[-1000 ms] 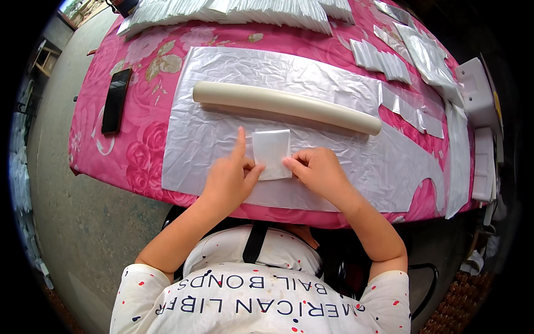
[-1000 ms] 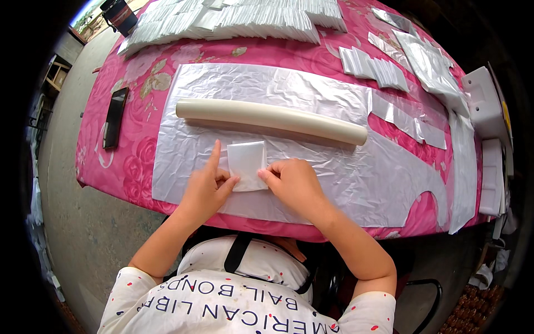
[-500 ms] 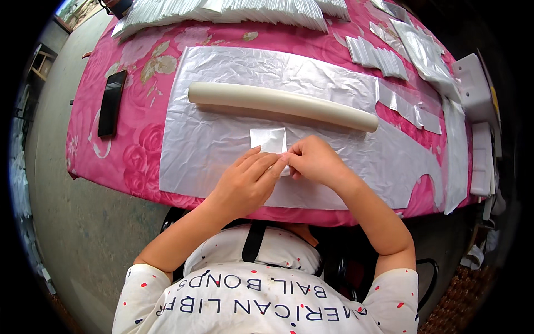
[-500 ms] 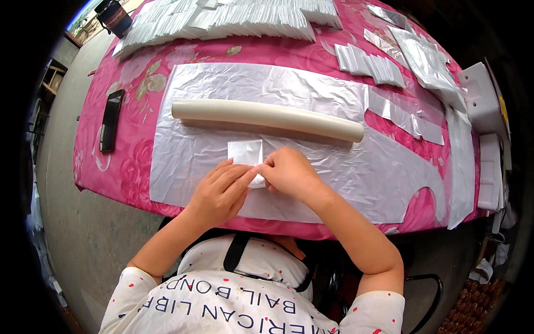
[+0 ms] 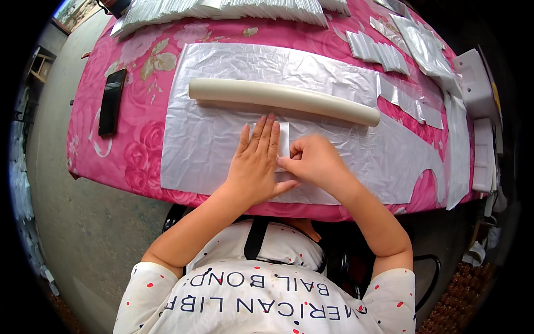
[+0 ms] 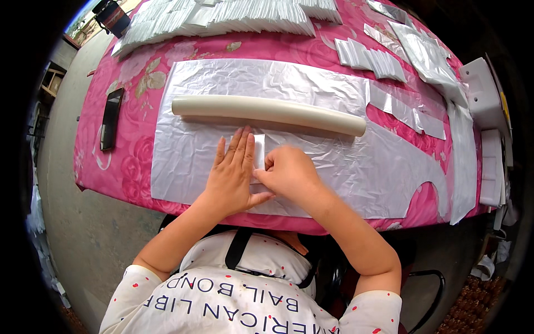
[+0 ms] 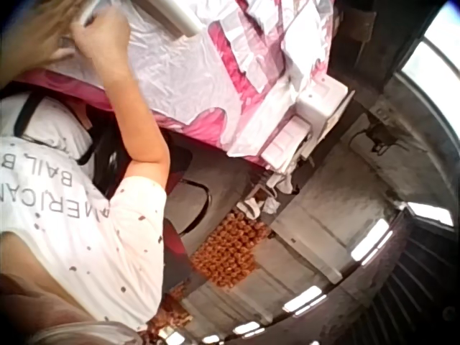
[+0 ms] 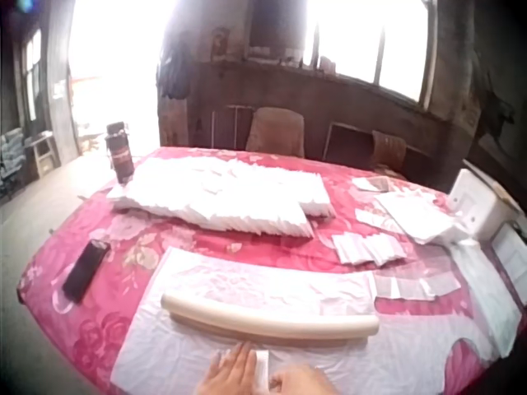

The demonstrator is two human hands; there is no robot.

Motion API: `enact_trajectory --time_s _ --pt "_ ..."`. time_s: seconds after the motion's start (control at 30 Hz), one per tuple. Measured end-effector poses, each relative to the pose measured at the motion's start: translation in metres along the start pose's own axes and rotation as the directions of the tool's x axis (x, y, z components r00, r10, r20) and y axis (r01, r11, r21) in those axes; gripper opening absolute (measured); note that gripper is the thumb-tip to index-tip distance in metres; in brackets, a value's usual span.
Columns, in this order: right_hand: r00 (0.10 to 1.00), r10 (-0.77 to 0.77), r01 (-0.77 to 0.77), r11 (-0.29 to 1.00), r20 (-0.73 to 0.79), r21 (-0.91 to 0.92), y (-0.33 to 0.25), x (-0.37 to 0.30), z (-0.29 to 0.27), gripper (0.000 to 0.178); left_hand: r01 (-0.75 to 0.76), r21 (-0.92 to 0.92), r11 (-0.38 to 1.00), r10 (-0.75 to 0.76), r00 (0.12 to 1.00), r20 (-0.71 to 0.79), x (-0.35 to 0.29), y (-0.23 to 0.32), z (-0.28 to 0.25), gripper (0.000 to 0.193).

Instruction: The person unrolls a roll of clear plastic wrap on a pink table, tears off a sheet, and wraps small white rectangular items. The wrapped items are stacked on the table. The person repeats this process multiple times.

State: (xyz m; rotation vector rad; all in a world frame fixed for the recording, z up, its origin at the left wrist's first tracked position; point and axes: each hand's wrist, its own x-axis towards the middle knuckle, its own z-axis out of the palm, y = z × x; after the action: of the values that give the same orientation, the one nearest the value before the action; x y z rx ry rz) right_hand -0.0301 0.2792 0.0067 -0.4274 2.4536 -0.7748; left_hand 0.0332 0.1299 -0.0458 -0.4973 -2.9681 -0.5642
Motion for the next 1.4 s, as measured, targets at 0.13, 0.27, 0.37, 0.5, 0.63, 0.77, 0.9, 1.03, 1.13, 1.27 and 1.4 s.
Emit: enact_trajectory --time_s 0.13,0.27,0.37,0.5,0.63,0.77,0.9,1.03,1.13,1.27,1.4 --pt "0.992 -0.087 0.062 0.965 -0.088 -0.254 -0.002 -0.013 0.008 0.025 0.014 0.015 1.000 -0.014 1.000 -0.005 0.001 0.002 0.002 0.109" --pt "0.998 -0.063 0.065 0.916 0.018 -0.395 0.009 -0.021 -0.006 0.021 -0.002 -0.040 0.999 -0.001 0.997 -0.073 -0.003 -0.001 -0.001 0.105" --pt "0.936 -0.331 0.301 0.928 -0.116 -0.220 0.006 -0.024 -0.009 0.015 -0.062 -0.028 0.998 0.056 0.980 -0.190 -0.014 -0.003 -0.008 0.096" --pt "0.727 -0.627 0.565 0.777 -0.279 -0.276 -0.011 -0.009 0.008 0.021 -0.186 -0.257 0.948 0.081 0.924 -0.373 -0.053 -0.005 -0.033 0.060" --pt "0.634 -0.728 0.646 0.684 -0.261 -0.338 -0.004 0.025 0.038 0.035 0.009 -0.651 0.759 -0.126 0.983 -0.132 -0.107 -0.008 -0.055 0.020" --pt "0.776 -0.608 0.537 0.776 -0.167 -0.330 -0.029 0.019 0.074 0.052 0.572 -0.814 0.100 -0.408 0.770 0.491 -0.164 -0.025 -0.041 0.020" --pt "0.794 -0.608 0.601 0.786 -0.001 -0.147 -0.056 -0.012 0.116 0.055 0.614 -0.755 -0.231 -0.448 0.622 0.643 -0.162 -0.018 -0.042 0.029" --pt "0.688 -0.717 0.721 0.693 0.114 0.007 -0.065 -0.038 0.141 0.051 0.614 -0.787 0.063 -0.566 0.671 0.479 -0.162 -0.016 -0.031 0.020" --pt "0.537 -0.843 0.840 0.538 -0.029 -0.069 -0.054 -0.041 0.122 0.038 0.513 -0.608 0.606 -0.408 0.856 0.317 -0.144 -0.013 -0.055 0.015" --pt "0.565 -0.817 0.825 0.561 0.114 -0.064 -0.024 -0.028 0.057 0.018 0.285 -0.432 0.856 -0.234 0.958 0.168 -0.108 -0.006 -0.078 0.014" --pt "0.697 -0.690 0.705 0.709 -0.194 0.016 0.017 -0.022 -0.016 0.012 0.099 -0.432 0.897 -0.104 0.994 0.012 -0.067 -0.001 -0.087 0.032"
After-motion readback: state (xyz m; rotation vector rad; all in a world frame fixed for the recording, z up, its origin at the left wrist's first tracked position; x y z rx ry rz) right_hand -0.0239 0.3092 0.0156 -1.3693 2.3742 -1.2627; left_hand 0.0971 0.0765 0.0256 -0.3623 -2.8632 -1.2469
